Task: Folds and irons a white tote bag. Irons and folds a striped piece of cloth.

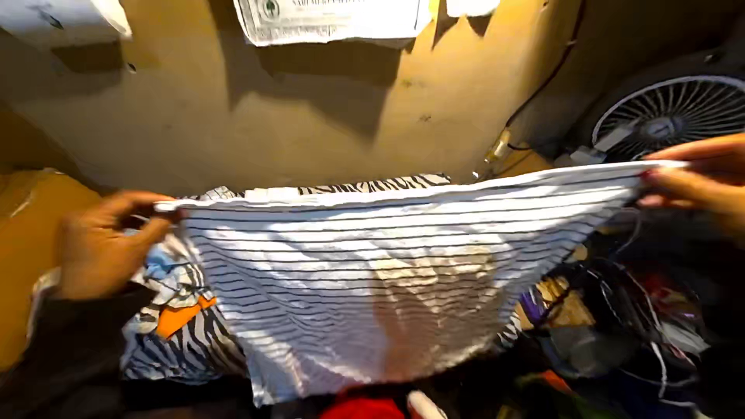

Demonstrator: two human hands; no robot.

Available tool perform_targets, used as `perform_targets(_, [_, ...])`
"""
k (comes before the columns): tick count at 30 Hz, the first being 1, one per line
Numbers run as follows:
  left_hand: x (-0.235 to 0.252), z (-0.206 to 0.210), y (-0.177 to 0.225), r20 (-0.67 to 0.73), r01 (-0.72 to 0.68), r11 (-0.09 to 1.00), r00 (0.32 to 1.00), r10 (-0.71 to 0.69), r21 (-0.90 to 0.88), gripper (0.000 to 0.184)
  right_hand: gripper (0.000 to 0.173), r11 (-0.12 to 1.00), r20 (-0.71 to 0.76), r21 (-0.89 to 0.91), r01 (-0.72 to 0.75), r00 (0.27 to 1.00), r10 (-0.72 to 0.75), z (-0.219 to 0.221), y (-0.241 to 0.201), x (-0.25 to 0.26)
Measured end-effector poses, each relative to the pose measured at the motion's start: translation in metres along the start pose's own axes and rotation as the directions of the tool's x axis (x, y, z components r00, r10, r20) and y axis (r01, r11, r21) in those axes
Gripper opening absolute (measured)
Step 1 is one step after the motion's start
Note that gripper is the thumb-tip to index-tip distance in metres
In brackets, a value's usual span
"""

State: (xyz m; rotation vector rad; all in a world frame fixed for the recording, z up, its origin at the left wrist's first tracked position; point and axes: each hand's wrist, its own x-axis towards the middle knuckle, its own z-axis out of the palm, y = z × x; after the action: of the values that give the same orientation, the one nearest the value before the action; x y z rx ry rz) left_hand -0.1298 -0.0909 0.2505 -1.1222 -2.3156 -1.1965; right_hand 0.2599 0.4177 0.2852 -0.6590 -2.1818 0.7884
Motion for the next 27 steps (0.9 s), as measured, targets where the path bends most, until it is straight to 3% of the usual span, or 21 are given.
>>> perform_targets(2, [0.004, 0.033, -0.015, 0.067, 0.084, 0.996, 0.994, -0.087, 0.043, 0.018, 0.02, 0.996, 0.083, -0.083, -0.015, 0.996, 0.022, 0.037, 0.01, 0.017])
perform_targets(5, [0.005, 0.085, -0.065, 0.172, 0.219, 0.971, 0.957, -0.232, 0.091, 0.016, 0.02, 0.975, 0.18, -0.08, -0.209, 0.959, 0.22, 0.094, 0.05, 0.037])
perform_targets(9, [0.027, 0.14, -0.106, 0.21, 0.322, 0.94, 0.917, -0.339, 0.11, 0.02, 0.024, 0.945, 0.209, -0.133, -0.299, 0.923, 0.322, 0.159, 0.097, 0.07])
perform_targets(11, [0.041, 0.159, -0.12, 0.207, 0.311, 0.943, 0.921, -0.329, 0.115, 0.025, 0.029, 0.939, 0.187, -0.214, -0.27, 0.932, 0.311, 0.181, 0.117, 0.086])
perform_targets(14, [0.048, 0.173, -0.136, 0.186, 0.338, 0.934, 0.916, -0.355, 0.117, 0.043, 0.046, 0.926, 0.251, -0.366, -0.095, 0.948, 0.196, 0.197, 0.144, 0.086])
perform_targets(16, [0.03, 0.168, -0.131, 0.105, 0.258, 0.95, 0.955, -0.278, 0.174, 0.039, 0.041, 0.934, 0.314, -0.332, 0.135, 0.949, -0.025, 0.201, 0.134, 0.045])
perform_targets(18, [-0.026, 0.166, -0.112, 0.075, 0.012, 0.969, 0.997, -0.032, 0.248, 0.026, 0.044, 0.925, 0.374, -0.189, 0.33, 0.895, -0.243, 0.206, 0.108, -0.031])
perform_targets(19, [-0.07, 0.169, -0.105, 0.144, -0.146, 0.964, 0.983, 0.116, 0.223, 0.026, 0.046, 0.918, 0.446, -0.107, 0.381, 0.844, -0.298, 0.208, 0.098, -0.075])
perform_targets(20, [-0.118, 0.173, -0.096, 0.278, -0.268, 0.95, 0.935, 0.218, 0.158, 0.031, 0.049, 0.917, 0.547, -0.033, 0.398, 0.775, -0.316, 0.211, 0.091, -0.117])
perform_targets(22, [-0.197, 0.175, -0.083, 0.584, -0.425, 0.905, 0.739, 0.335, 0.018, 0.039, 0.047, 0.907, 0.705, 0.001, 0.421, 0.643, -0.3, 0.217, 0.097, -0.184])
perform_targets(23, [-0.223, 0.173, -0.084, 0.678, -0.434, 0.901, 0.657, 0.33, -0.017, 0.04, 0.041, 0.904, 0.7, -0.027, 0.426, 0.654, -0.287, 0.219, 0.112, -0.207])
perform_targets(24, [-0.241, 0.171, -0.092, 0.692, -0.433, 0.901, 0.647, 0.32, -0.012, 0.04, 0.035, 0.895, 0.651, -0.079, 0.439, 0.702, -0.288, 0.218, 0.131, -0.222])
perform_targets(27, [-0.249, 0.164, -0.107, 0.601, -0.373, 0.927, 0.732, 0.319, -0.038, 0.034, 0.039, 0.863, 0.531, -0.231, 0.45, 0.802, -0.276, 0.199, 0.163, -0.215])
